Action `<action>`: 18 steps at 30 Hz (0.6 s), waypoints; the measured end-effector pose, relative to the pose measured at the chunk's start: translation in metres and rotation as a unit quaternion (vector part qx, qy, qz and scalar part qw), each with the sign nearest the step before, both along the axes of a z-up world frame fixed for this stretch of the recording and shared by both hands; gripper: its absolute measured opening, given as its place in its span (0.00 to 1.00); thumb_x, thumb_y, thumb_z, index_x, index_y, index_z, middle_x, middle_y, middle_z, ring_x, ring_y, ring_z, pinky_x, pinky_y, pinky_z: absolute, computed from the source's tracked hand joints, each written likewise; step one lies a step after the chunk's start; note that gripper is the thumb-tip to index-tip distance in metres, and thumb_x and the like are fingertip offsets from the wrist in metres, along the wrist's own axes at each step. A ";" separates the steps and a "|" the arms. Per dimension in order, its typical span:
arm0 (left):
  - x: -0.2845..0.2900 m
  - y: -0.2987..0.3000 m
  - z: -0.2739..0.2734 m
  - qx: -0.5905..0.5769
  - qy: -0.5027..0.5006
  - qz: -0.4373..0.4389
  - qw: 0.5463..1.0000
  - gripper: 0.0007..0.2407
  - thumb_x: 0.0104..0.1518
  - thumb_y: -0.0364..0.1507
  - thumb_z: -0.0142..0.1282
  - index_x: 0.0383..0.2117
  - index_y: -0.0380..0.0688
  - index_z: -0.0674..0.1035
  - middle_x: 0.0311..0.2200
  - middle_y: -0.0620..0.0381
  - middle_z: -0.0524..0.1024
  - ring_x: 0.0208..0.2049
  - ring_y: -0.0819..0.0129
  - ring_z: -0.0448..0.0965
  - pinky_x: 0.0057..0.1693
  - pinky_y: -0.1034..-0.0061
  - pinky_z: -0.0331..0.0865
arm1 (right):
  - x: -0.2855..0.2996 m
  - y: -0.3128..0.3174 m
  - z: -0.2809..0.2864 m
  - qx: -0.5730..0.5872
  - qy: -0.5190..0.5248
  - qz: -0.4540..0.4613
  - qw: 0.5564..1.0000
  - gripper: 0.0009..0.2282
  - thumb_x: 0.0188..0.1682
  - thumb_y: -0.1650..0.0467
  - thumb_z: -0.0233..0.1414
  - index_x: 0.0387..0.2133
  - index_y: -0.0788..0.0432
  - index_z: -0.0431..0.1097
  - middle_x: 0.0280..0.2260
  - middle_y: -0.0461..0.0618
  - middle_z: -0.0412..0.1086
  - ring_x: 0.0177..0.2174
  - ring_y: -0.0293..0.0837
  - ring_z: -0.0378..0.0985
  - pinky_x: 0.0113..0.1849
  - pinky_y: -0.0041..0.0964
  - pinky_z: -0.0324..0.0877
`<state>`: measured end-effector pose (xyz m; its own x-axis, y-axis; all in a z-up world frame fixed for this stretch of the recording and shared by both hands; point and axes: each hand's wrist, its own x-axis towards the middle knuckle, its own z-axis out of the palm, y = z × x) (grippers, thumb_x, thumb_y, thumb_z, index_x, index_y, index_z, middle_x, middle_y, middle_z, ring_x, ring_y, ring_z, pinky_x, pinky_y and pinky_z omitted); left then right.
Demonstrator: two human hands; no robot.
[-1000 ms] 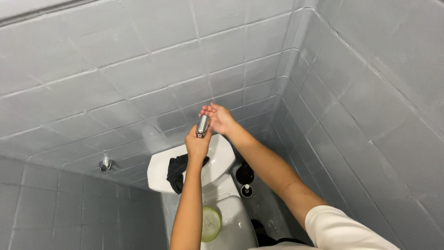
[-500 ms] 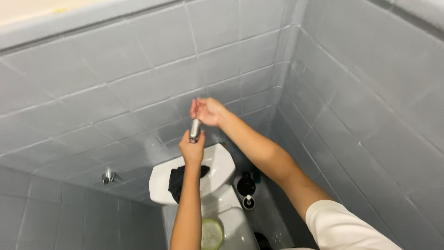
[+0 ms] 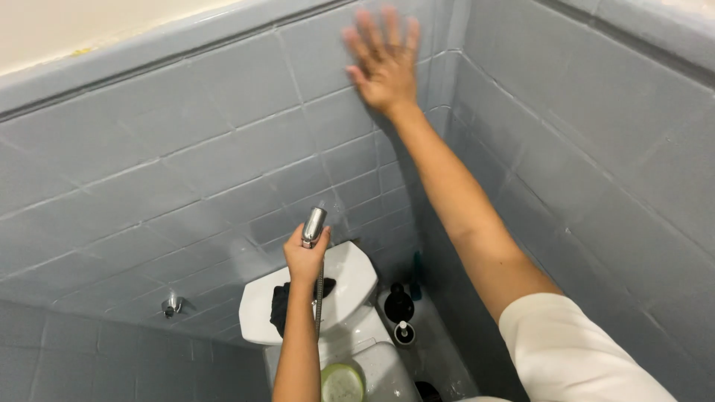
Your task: Washing the bathroom walls and door using a bidet sprayer and a dipper.
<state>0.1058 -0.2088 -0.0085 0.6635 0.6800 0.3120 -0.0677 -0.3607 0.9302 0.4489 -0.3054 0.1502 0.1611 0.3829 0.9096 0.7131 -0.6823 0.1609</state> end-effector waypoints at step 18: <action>0.031 -0.020 -0.010 0.017 0.123 -0.014 0.992 0.09 0.46 0.34 0.70 0.21 0.49 0.79 0.12 0.53 0.74 0.17 0.71 0.68 0.29 0.77 0.62 | -0.086 0.020 -0.270 0.509 0.789 0.343 0.024 0.16 0.58 0.62 0.41 0.40 0.62 0.72 0.38 0.58 0.73 0.42 0.56 0.77 0.48 0.53 0.75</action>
<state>0.1365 -0.2284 -0.0181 0.7414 0.6518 0.1595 0.1501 -0.3928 0.9073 0.3629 -0.2850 -0.1201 0.5758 0.6969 -0.4276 -0.8175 0.4988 -0.2880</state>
